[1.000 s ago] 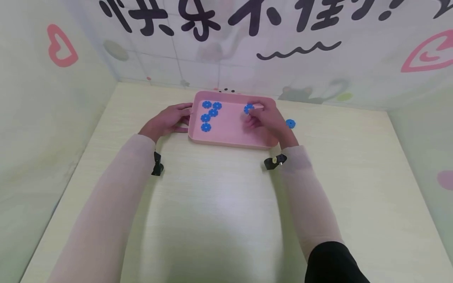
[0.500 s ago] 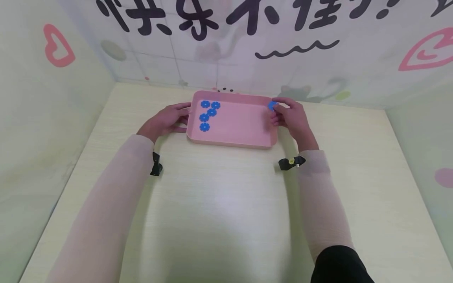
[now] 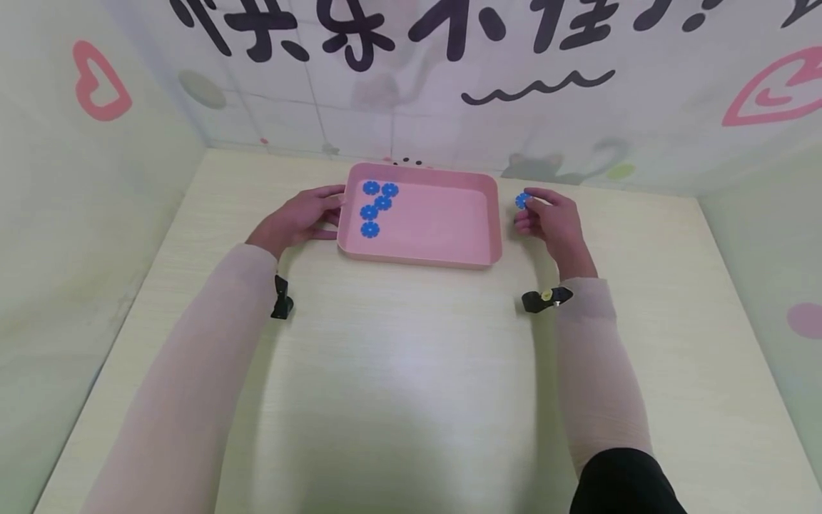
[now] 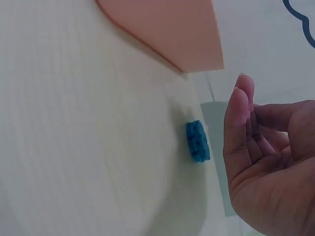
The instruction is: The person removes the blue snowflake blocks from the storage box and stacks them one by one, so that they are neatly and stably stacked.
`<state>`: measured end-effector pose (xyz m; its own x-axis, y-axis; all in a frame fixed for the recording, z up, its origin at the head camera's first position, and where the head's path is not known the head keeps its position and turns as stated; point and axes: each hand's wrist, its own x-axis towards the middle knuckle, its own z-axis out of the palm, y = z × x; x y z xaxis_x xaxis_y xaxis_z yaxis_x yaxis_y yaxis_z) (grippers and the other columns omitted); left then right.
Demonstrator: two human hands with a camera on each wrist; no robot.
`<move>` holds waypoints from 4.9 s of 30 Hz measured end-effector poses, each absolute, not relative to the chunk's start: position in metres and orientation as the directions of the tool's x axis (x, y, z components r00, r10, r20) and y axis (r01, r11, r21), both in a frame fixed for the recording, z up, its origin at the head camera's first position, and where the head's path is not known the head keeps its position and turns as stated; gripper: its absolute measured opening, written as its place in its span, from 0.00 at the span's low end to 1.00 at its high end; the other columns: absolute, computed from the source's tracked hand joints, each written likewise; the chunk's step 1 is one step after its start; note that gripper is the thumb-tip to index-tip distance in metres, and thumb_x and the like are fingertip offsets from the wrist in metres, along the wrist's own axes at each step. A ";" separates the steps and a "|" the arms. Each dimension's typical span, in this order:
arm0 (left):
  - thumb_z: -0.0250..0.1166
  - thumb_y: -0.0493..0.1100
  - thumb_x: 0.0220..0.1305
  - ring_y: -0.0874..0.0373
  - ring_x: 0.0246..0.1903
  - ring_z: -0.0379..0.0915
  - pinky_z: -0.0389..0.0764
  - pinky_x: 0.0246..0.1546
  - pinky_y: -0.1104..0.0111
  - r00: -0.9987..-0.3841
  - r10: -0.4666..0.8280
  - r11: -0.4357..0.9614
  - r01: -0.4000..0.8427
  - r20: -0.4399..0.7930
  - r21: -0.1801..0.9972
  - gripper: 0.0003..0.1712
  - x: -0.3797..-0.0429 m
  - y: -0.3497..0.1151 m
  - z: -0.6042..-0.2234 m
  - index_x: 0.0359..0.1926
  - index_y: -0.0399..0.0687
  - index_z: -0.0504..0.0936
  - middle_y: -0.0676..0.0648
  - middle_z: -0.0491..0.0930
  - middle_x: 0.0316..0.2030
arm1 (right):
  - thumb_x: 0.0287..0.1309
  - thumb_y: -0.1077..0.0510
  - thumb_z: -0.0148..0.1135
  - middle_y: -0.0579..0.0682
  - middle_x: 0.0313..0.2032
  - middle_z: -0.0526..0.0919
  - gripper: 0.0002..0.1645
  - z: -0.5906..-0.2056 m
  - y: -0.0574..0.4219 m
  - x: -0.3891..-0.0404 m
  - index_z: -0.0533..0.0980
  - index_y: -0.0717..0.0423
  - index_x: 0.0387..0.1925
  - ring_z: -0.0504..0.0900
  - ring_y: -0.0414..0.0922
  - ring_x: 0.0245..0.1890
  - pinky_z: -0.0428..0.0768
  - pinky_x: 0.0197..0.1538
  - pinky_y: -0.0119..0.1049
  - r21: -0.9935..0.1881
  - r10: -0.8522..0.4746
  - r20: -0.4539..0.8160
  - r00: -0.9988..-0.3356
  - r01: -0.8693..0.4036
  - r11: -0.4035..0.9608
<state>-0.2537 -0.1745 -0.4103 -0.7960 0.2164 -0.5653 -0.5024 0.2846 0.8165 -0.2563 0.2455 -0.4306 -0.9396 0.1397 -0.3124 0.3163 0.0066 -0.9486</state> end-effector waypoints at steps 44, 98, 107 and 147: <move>0.50 0.54 0.75 0.51 0.49 0.71 0.83 0.47 0.63 -0.810 0.194 0.276 -0.497 -0.554 0.823 0.29 -0.265 -0.181 -0.432 0.74 0.69 0.59 0.44 0.72 0.52 | 0.70 0.56 0.54 0.46 0.25 0.82 0.25 -0.450 0.256 -0.251 0.70 0.57 0.66 0.80 0.38 0.21 0.84 0.29 0.30 -0.868 0.182 -0.457 -0.871 0.481 0.121; 0.49 0.54 0.75 0.51 0.48 0.72 0.83 0.47 0.64 -0.817 0.204 0.272 -0.482 -0.539 0.833 0.28 -0.266 -0.182 -0.437 0.73 0.69 0.60 0.43 0.73 0.52 | 0.69 0.54 0.54 0.49 0.24 0.81 0.21 -0.394 0.158 -0.307 0.76 0.53 0.60 0.80 0.40 0.19 0.84 0.27 0.32 -0.879 0.029 -0.325 -0.945 0.313 0.359; 0.50 0.54 0.74 0.52 0.48 0.72 0.84 0.46 0.64 -0.818 0.197 0.270 -0.485 -0.540 0.832 0.28 -0.267 -0.182 -0.438 0.73 0.68 0.61 0.44 0.73 0.51 | 0.70 0.51 0.52 0.51 0.26 0.81 0.20 -0.409 0.122 -0.312 0.76 0.48 0.60 0.80 0.42 0.20 0.85 0.31 0.34 -0.864 -0.083 -0.332 -0.940 0.267 0.428; 0.49 0.52 0.76 0.49 0.49 0.72 0.84 0.47 0.62 -0.828 0.204 0.268 -0.466 -0.523 0.843 0.28 -0.256 -0.181 -0.437 0.73 0.64 0.60 0.41 0.73 0.52 | 0.71 0.57 0.51 0.56 0.21 0.78 0.23 -0.454 0.064 -0.304 0.71 0.47 0.65 0.80 0.47 0.15 0.83 0.23 0.38 -0.878 -0.309 -0.327 -0.893 0.167 0.448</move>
